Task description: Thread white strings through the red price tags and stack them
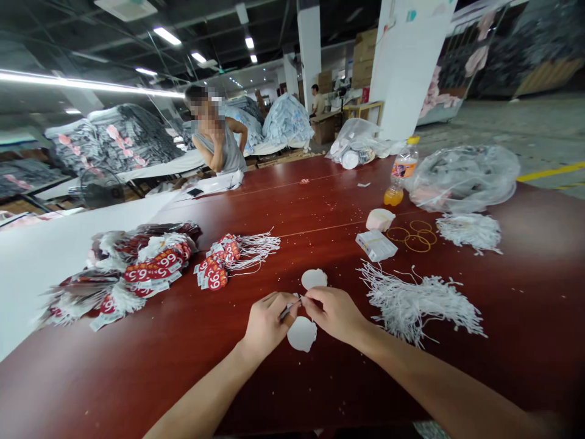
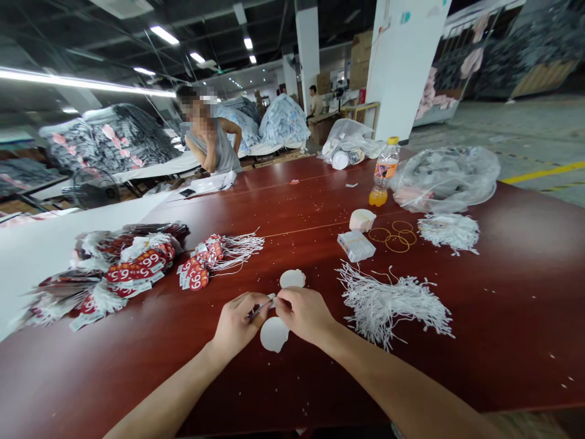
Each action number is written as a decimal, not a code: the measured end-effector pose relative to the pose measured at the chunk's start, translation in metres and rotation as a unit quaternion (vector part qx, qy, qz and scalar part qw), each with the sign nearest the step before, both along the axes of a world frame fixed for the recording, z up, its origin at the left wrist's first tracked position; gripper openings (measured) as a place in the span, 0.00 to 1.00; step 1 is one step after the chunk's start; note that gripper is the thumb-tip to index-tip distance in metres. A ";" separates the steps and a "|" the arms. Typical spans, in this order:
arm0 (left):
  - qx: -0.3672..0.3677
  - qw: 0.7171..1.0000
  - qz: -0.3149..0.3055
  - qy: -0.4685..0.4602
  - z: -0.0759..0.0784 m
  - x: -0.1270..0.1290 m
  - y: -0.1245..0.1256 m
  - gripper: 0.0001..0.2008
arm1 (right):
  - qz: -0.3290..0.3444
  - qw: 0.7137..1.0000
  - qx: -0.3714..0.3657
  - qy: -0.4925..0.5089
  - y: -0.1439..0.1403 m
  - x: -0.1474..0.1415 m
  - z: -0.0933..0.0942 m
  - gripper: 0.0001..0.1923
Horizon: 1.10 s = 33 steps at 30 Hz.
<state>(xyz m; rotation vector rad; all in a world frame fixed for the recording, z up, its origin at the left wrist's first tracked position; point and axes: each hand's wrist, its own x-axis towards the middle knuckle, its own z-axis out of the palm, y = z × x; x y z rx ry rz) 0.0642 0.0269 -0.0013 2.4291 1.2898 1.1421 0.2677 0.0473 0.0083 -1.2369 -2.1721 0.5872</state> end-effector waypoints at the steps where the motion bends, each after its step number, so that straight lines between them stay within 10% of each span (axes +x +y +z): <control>1: -0.006 1.000 -0.008 -0.007 0.000 -0.001 0.001 0.03 | -0.009 1.000 -0.011 0.004 0.001 0.001 0.001 0.16; 5: -0.020 0.998 -0.048 0.024 0.002 -0.003 -0.004 0.04 | 0.069 0.986 -0.115 0.104 0.002 0.012 0.016 0.12; 10: -0.030 0.976 -0.135 0.168 0.000 0.005 -0.023 0.06 | 0.157 0.902 -0.282 0.286 -0.002 0.028 0.034 0.16; 15: -0.055 0.978 -0.122 0.158 0.006 0.002 -0.033 0.09 | 0.071 0.746 -0.374 0.547 0.010 0.040 0.028 0.09; 18: -0.053 0.991 -0.046 0.118 0.027 -0.030 -0.030 0.11 | -0.002 0.705 -0.384 0.596 0.025 0.033 0.021 0.12; 22: -0.066 0.984 0.120 0.112 0.052 -0.118 -0.005 0.12 | 0.049 0.706 -0.433 0.558 0.045 -0.016 0.016 0.16; 26: -0.117 0.933 0.313 0.132 0.032 -0.186 0.037 0.12 | 0.031 0.735 -0.472 0.486 0.070 -0.106 0.006 0.15; 30: -0.156 0.866 0.467 0.090 -0.014 -0.182 0.080 0.33 | -0.010 0.775 -0.448 0.446 0.100 -0.168 0.003 0.19; 33: -0.166 0.850 0.492 0.090 -0.035 -0.163 0.104 0.39 | -0.022 0.795 -0.417 0.440 0.108 -0.158 0.012 0.23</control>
